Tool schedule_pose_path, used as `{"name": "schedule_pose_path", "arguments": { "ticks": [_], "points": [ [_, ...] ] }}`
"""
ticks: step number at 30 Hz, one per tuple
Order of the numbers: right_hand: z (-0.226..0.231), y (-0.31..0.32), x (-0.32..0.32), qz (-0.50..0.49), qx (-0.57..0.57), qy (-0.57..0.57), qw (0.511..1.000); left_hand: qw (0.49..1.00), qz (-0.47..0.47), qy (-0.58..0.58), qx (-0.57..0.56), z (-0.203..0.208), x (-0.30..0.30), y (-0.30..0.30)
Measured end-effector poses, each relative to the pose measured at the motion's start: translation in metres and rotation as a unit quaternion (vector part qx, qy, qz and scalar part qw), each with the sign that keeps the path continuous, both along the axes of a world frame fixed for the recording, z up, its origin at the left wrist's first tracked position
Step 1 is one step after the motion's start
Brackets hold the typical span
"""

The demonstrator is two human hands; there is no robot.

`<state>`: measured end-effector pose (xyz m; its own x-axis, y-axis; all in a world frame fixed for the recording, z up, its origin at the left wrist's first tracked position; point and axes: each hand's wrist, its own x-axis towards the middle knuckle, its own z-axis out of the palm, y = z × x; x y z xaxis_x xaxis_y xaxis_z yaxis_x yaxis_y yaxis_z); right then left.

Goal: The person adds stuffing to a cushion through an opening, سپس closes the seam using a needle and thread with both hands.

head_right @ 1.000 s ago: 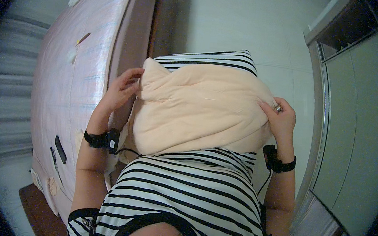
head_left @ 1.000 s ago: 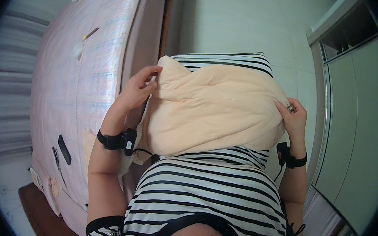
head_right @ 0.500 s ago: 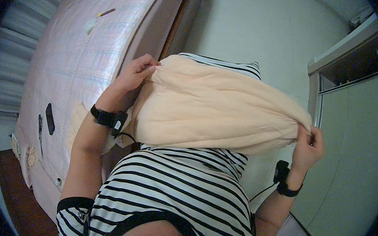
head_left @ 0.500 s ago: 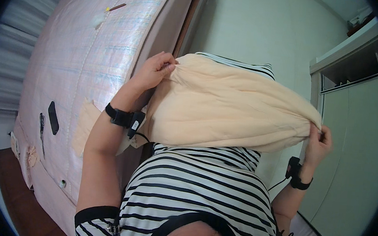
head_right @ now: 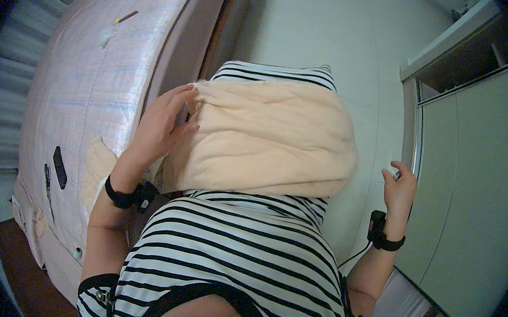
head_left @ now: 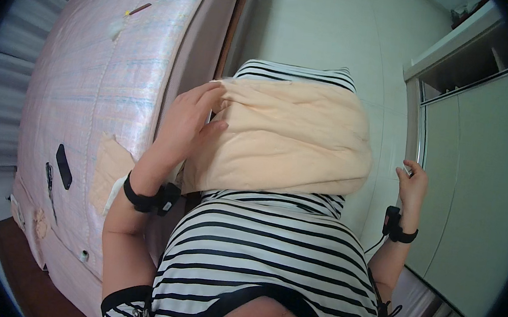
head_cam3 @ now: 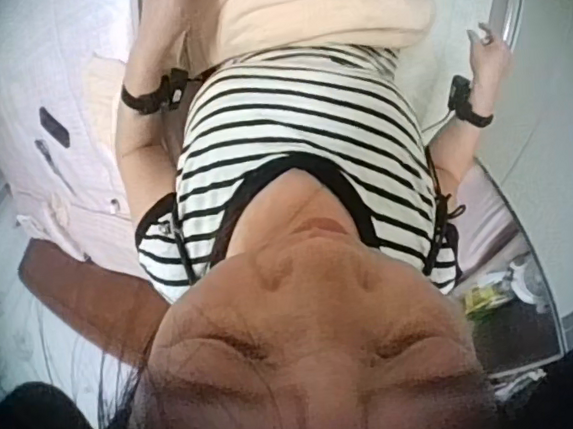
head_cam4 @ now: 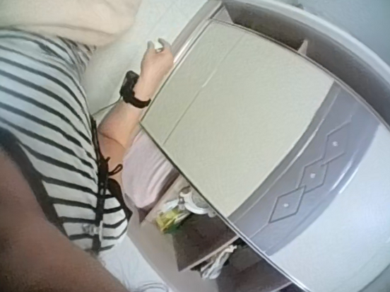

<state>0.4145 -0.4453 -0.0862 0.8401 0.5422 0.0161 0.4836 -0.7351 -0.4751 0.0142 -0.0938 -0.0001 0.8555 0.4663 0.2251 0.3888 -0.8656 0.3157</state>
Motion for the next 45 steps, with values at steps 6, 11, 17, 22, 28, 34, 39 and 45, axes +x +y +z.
{"name": "schedule_pose_path", "arguments": {
  "ticks": [6, 11, 17, 22, 28, 34, 39, 45],
  "points": [
    [0.067, 0.042, -0.074, 0.204, 0.097, 0.171, 0.959, 0.97, 0.204, 0.037, -0.129, -0.021, -0.028, -0.029],
    [0.047, 0.102, -0.135, 0.445, 0.117, 0.062, 0.886, 0.918, 0.231, -0.082, -0.311, -0.051, -0.021, -0.033],
    [0.076, 0.1, -0.141, 0.51, 0.128, 0.099, 0.845, 0.914, 0.1, -0.2, -0.338, -0.006, -0.045, -0.061],
    [0.042, 0.103, -0.137, 0.489, 0.053, 0.262, 0.83, 0.941, -0.001, 0.094, -0.326, -0.002, -0.074, -0.069],
    [0.087, 0.136, -0.087, 0.37, 0.052, 0.247, 0.894, 0.938, 0.073, 0.06, -0.332, 0.0, -0.071, -0.058],
    [0.022, 0.2, -0.05, 0.319, 0.114, 0.105, 0.935, 0.915, 0.283, 0.128, -0.256, -0.019, -0.014, 0.028],
    [0.01, 0.215, -0.047, 0.315, 0.105, 0.12, 0.936, 0.928, 0.217, 0.038, -0.302, -0.059, 0.008, 0.061],
    [0.037, 0.199, -0.043, 0.202, 0.158, 0.055, 0.965, 0.953, 0.255, -0.143, -0.075, -0.027, 0.049, 0.087]
  ]
}}
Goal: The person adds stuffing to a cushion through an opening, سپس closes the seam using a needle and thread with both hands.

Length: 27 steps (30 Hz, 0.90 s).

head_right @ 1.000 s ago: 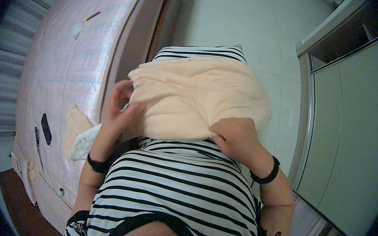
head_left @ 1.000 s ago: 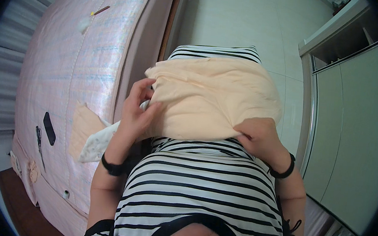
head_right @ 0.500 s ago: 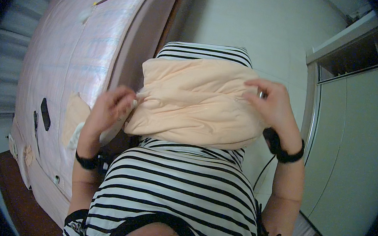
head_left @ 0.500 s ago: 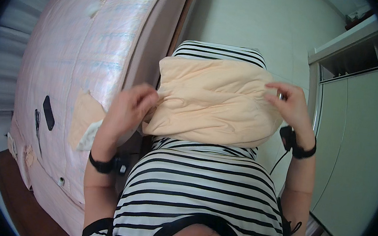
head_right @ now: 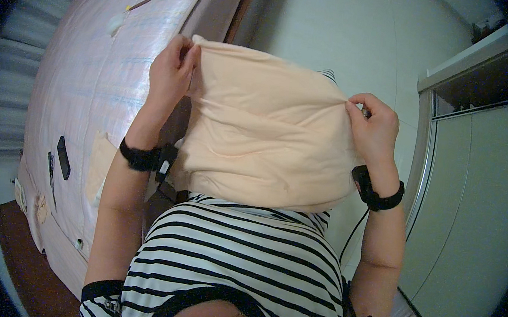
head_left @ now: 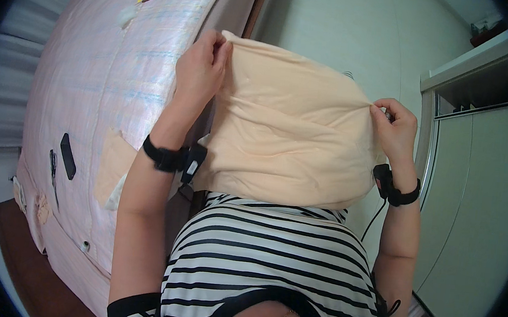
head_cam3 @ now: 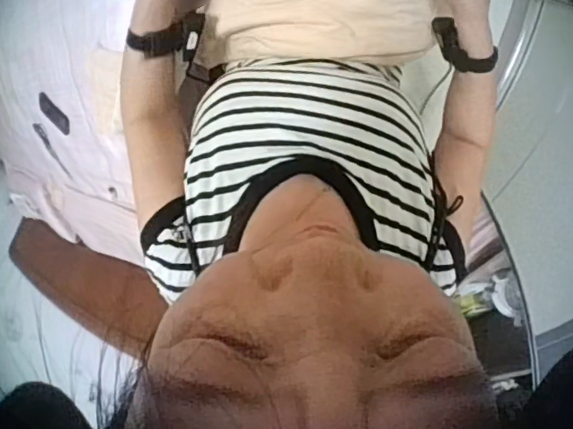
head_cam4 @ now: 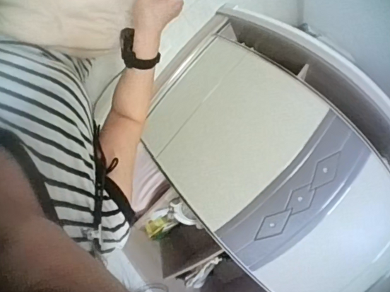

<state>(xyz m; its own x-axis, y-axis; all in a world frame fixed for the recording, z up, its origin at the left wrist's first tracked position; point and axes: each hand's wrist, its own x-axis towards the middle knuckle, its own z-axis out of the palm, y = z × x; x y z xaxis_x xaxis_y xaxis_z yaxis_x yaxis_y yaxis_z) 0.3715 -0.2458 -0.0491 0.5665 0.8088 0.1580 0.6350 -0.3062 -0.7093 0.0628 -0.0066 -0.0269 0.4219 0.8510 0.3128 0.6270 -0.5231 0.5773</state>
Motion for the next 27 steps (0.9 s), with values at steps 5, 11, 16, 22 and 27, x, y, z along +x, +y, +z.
{"name": "schedule_pose_path", "arguments": {
  "ticks": [5, 11, 16, 22, 27],
  "points": [
    [0.007, -0.009, -0.019, 0.002, -0.013, -0.023, 1.0, 0.996, -0.085, 0.013, -0.002, -0.004, 0.015, -0.011],
    [0.006, -0.028, -0.073, 0.238, 0.041, -0.049, 0.969, 0.901, -0.392, 0.182, 0.046, -0.036, -0.001, -0.077],
    [-0.021, -0.036, -0.072, 0.254, -0.04, -0.013, 0.966, 0.914, -0.361, 0.184, 0.023, -0.028, -0.009, -0.074],
    [0.021, -0.022, -0.067, 0.149, -0.066, 0.021, 0.986, 0.835, -0.514, 0.189, -0.048, -0.025, -0.02, -0.11],
    [-0.016, 0.014, -0.043, 0.14, -0.043, -0.011, 0.989, 0.817, -0.541, 0.197, -0.036, -0.036, -0.019, -0.113]
  ]
}}
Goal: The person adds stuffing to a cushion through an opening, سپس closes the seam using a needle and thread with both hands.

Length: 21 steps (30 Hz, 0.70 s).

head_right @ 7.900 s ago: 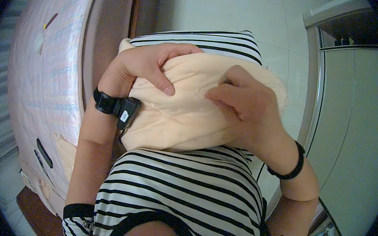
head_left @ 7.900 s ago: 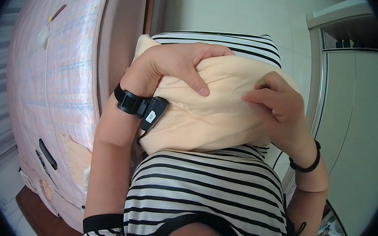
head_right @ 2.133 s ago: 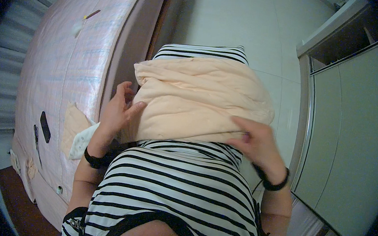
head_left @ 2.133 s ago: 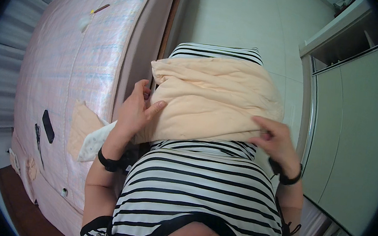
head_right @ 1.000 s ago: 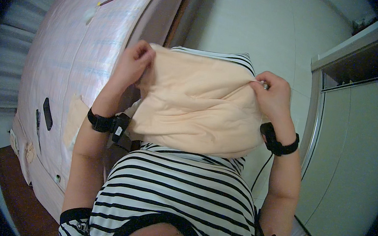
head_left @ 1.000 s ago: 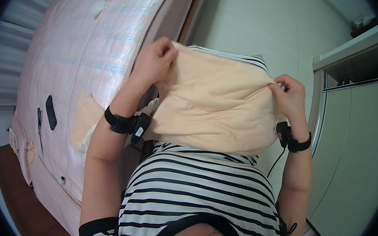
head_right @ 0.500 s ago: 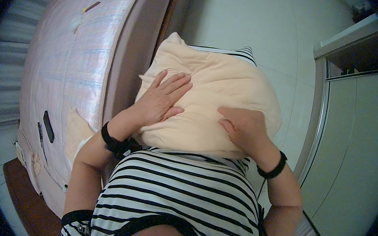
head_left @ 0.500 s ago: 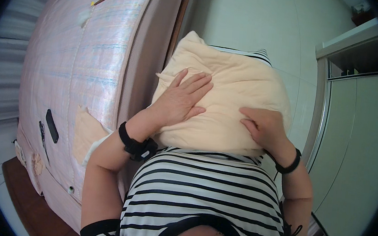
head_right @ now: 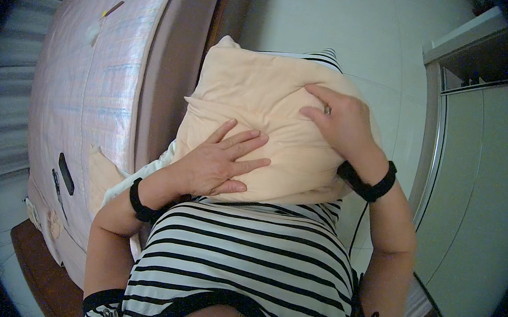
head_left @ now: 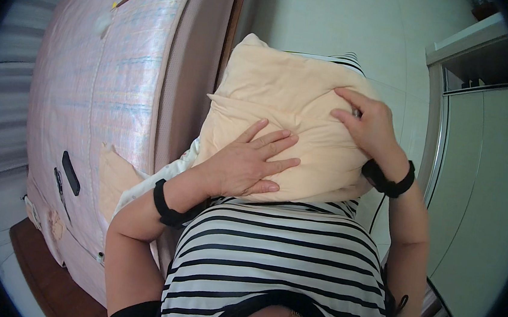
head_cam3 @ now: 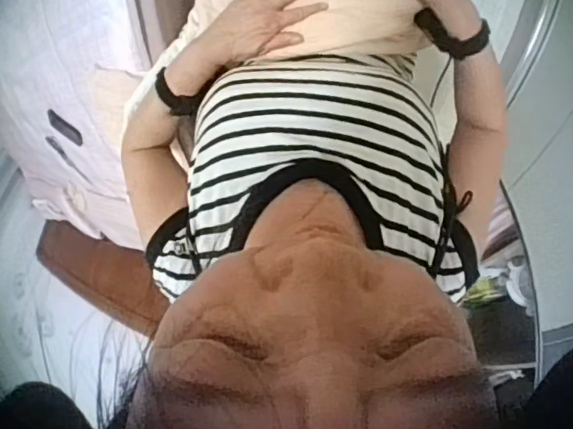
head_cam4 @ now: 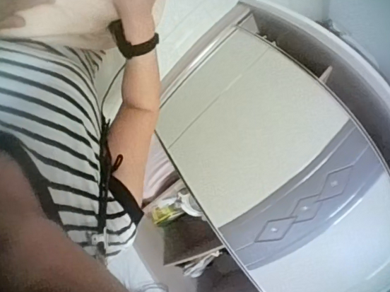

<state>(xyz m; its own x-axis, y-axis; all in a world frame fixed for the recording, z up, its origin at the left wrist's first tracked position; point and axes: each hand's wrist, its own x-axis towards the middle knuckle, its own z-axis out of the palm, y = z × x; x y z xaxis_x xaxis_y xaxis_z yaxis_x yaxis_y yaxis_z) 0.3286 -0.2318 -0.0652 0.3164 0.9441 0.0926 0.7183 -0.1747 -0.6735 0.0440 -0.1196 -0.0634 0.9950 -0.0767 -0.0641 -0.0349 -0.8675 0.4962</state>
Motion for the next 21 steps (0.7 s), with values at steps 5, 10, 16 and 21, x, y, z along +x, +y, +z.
{"name": "schedule_pose_path", "arguments": {
  "ticks": [5, 10, 16, 21],
  "points": [
    [0.028, 0.0, 0.019, -0.021, -0.037, 0.058, 0.997, 0.99, 0.136, -0.034, -0.012, 0.038, 0.002, 0.031],
    [0.008, 0.017, 0.049, -0.044, -0.008, 0.029, 0.999, 0.922, 0.314, -0.206, 0.089, 0.002, 0.038, 0.109],
    [0.005, 0.032, 0.062, -0.046, 0.0, 0.035, 0.998, 0.902, 0.412, -0.126, -0.037, 0.007, 0.051, 0.136],
    [-0.004, 0.04, 0.069, -0.101, 0.008, -0.019, 0.995, 0.907, 0.368, -0.148, 0.141, -0.005, 0.065, 0.146]
  ]
}}
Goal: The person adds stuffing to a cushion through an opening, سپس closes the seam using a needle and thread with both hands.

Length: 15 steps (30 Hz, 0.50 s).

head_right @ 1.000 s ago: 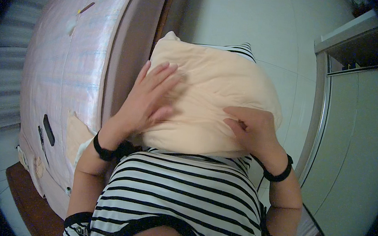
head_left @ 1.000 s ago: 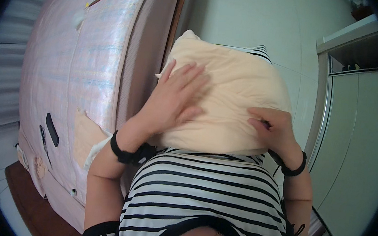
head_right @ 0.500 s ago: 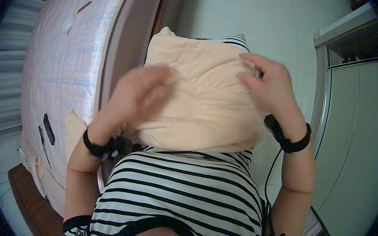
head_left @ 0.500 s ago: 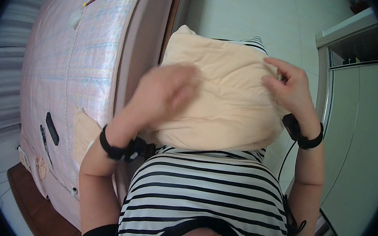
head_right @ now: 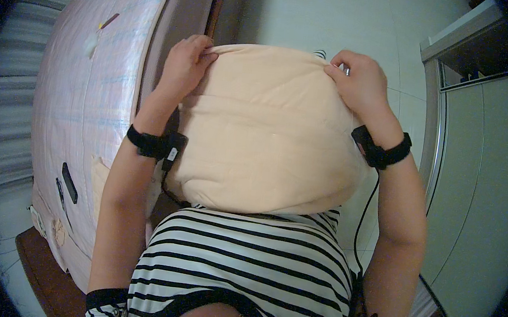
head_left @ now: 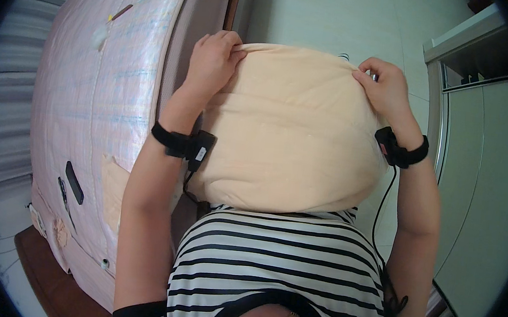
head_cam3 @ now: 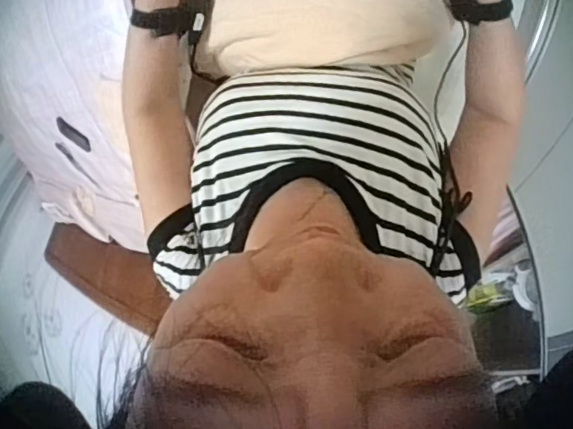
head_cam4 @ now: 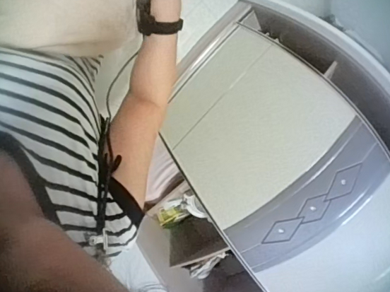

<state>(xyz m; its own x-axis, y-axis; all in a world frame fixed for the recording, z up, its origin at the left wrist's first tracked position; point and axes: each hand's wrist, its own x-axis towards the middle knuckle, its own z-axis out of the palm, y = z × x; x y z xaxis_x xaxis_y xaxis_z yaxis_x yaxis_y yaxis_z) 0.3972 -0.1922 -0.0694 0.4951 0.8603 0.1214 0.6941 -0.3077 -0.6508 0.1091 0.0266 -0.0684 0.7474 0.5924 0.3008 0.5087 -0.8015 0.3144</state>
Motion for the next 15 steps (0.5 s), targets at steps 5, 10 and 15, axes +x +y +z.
{"name": "schedule_pose_path", "arguments": {
  "ticks": [5, 10, 15],
  "points": [
    [0.025, -0.013, -0.018, -0.036, -0.009, -0.018, 0.999, 0.994, -0.08, -0.074, -0.011, 0.008, 0.004, -0.022],
    [0.011, -0.036, -0.04, 0.108, 0.022, 0.11, 0.988, 0.977, -0.2, 0.067, -0.037, 0.01, -0.007, -0.059],
    [0.014, -0.047, -0.033, 0.025, -0.035, 0.281, 0.959, 0.992, -0.113, 0.004, -0.05, 0.004, -0.021, -0.038]
  ]
}}
